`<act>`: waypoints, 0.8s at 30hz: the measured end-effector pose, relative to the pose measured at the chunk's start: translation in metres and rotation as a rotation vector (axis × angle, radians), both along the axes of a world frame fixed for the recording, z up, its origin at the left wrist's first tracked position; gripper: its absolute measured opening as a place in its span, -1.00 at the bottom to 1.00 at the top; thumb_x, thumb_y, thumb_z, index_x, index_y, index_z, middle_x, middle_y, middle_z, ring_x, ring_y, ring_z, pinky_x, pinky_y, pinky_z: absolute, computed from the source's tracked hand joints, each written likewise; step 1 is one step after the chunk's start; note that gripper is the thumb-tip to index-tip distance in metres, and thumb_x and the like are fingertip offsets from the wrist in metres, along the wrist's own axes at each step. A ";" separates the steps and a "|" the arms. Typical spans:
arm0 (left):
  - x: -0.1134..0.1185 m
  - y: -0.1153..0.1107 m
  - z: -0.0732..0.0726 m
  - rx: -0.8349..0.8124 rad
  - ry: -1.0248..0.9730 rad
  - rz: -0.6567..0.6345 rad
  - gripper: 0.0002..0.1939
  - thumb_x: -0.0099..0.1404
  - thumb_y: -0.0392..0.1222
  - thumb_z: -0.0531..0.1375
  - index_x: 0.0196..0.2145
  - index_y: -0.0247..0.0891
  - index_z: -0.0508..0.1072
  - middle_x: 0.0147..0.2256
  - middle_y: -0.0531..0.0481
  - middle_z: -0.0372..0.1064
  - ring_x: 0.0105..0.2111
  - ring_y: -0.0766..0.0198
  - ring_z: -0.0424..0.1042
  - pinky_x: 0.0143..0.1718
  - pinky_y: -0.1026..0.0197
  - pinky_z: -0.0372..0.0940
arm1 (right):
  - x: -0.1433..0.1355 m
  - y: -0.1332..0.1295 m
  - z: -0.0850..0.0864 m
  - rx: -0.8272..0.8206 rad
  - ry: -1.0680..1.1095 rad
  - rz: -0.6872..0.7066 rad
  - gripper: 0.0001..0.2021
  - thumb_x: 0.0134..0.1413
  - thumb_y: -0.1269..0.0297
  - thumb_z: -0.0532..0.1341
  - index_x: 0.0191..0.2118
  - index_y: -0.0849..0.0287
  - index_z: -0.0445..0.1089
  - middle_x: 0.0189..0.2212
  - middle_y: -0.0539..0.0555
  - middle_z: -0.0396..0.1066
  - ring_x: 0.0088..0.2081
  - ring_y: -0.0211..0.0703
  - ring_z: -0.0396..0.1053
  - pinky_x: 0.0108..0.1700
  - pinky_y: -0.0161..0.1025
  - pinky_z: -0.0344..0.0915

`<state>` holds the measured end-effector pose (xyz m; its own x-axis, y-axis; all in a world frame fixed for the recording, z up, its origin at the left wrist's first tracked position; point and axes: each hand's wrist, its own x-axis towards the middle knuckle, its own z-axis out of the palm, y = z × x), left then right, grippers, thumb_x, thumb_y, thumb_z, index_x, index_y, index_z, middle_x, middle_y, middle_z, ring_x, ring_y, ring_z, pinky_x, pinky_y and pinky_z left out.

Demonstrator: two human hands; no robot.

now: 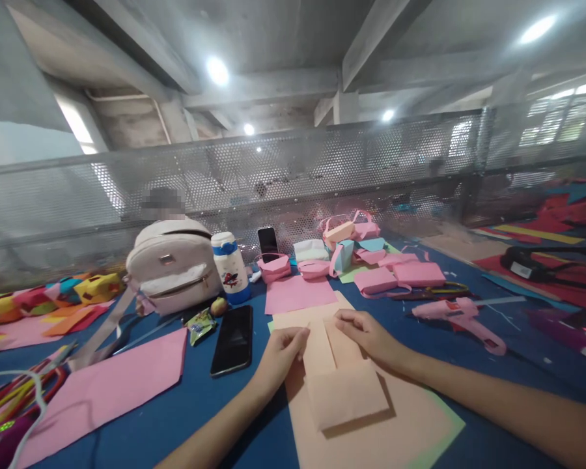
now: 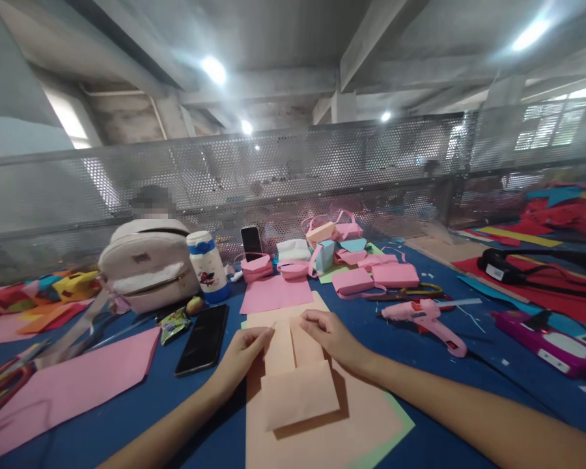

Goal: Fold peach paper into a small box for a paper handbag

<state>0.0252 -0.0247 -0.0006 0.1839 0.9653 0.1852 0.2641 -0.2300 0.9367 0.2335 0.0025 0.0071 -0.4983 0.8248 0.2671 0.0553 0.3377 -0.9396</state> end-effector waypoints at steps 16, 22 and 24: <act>-0.007 0.009 0.005 -0.166 -0.041 -0.119 -0.55 0.20 0.11 0.17 -0.65 -0.28 0.25 -0.62 0.15 -0.02 -0.58 0.40 -0.03 -0.55 0.31 -0.09 | 0.003 0.017 -0.016 -0.230 -0.025 0.123 -0.60 0.13 -0.09 0.24 -0.31 0.23 0.33 -0.42 0.03 0.33 -0.40 -0.17 0.29 -0.37 -0.30 0.16; -0.010 0.006 0.000 -0.126 0.115 -0.050 -0.69 0.28 -0.05 0.12 -0.45 -0.32 0.49 -0.53 0.05 0.29 -0.49 0.31 0.22 -0.46 0.31 0.08 | 0.004 0.017 -0.009 -0.097 -0.242 0.056 -0.69 0.22 0.06 0.18 -0.40 0.22 0.32 -0.52 -0.06 0.22 -0.45 -0.26 0.17 -0.40 -0.33 0.06; -0.011 0.003 0.001 -0.051 0.206 -0.032 -0.77 0.27 -0.16 0.13 -0.46 -0.30 0.50 -0.46 0.01 0.37 -0.43 0.26 0.31 -0.39 0.28 0.14 | 0.004 0.019 -0.009 -0.004 -0.319 0.040 -0.74 0.24 0.15 0.17 -0.39 0.22 0.37 -0.48 -0.04 0.27 -0.41 -0.24 0.20 -0.37 -0.33 0.07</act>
